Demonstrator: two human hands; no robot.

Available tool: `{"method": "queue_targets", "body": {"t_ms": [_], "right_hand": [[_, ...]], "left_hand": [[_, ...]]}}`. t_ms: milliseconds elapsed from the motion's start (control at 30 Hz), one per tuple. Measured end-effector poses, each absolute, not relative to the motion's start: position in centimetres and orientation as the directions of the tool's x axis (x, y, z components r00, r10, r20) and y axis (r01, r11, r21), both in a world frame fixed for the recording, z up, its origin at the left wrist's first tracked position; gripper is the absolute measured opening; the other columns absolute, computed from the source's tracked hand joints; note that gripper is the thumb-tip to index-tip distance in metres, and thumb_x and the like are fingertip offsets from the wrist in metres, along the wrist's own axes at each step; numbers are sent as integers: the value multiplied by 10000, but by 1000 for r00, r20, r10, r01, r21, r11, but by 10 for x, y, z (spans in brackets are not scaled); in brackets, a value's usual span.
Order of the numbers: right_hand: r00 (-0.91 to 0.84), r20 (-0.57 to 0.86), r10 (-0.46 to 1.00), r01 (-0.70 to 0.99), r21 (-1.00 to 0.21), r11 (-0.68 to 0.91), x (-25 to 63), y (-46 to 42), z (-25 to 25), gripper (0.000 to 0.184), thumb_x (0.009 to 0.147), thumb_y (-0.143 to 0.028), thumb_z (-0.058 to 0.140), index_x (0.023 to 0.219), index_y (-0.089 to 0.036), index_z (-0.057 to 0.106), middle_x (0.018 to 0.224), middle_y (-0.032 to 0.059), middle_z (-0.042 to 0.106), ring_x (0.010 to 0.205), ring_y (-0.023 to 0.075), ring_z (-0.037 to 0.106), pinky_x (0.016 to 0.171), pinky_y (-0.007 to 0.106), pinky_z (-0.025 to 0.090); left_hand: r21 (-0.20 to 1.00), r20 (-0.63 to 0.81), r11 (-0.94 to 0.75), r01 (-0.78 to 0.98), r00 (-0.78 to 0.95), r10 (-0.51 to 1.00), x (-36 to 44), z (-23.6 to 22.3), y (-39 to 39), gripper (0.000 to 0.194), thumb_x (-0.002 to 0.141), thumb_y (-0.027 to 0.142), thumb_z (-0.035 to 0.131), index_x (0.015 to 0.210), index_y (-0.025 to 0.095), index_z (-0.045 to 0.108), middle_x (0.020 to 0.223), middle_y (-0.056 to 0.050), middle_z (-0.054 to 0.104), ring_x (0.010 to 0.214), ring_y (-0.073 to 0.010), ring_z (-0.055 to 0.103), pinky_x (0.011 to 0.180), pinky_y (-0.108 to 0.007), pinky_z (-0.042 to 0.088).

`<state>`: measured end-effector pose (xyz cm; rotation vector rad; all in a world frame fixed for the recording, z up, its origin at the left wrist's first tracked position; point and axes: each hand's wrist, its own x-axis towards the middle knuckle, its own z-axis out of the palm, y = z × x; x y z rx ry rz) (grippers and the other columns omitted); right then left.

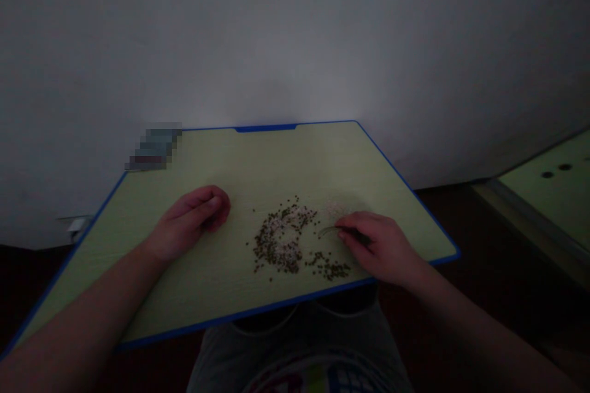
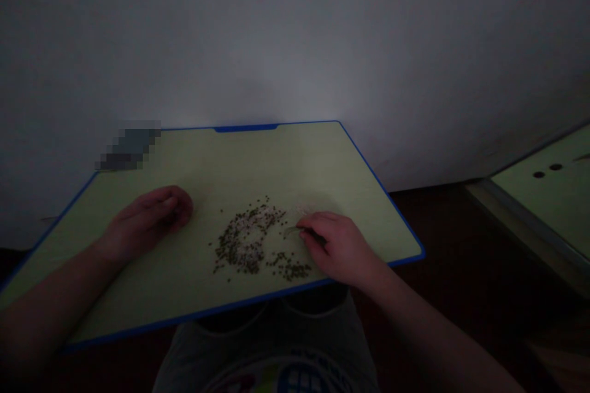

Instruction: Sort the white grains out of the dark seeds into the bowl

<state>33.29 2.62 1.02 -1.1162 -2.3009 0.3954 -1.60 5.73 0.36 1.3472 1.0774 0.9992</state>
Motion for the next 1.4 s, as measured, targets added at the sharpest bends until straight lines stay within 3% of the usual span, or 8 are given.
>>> {"method": "queue_targets", "body": {"t_ms": [433,667,967,1400], "right_hand": [[-583,328,743,571,-486,662,329,29,11,163,889,-187,530,992,-174,655,861,44,708,785,153,649,711,277,509],[-461,379,802,683,-425,594,324,28,7,205,896,-191,497,1016,-162,662,911,66,724,816,171,668,751,296,523],[-285,387,877,773,-448,449,332,34,5,192,863,-215,535,987,-175,675,883,60,728,770,184,678,709,307,532],[-455,326,828,660,-500,560,332,35,12,191,884,-196,527,1018,-177,662,922,54,722,823,173,667,736,309,525]], "left_hand": [[997,-2,-17,76,239,971,-16,5,57,278,846,416,563,773,148,559,608,3,522,510,-99,407,469,-252,303],[998,-6,-11,66,242,970,-18,2,58,257,862,400,553,787,155,569,621,10,528,525,-99,416,481,-252,309],[999,4,-18,49,260,966,-16,3,58,273,852,423,565,778,161,574,610,11,523,518,-100,405,473,-252,297],[995,-6,-18,97,243,970,-15,7,56,274,863,412,537,767,155,548,620,1,515,525,-107,407,485,-262,309]]}}
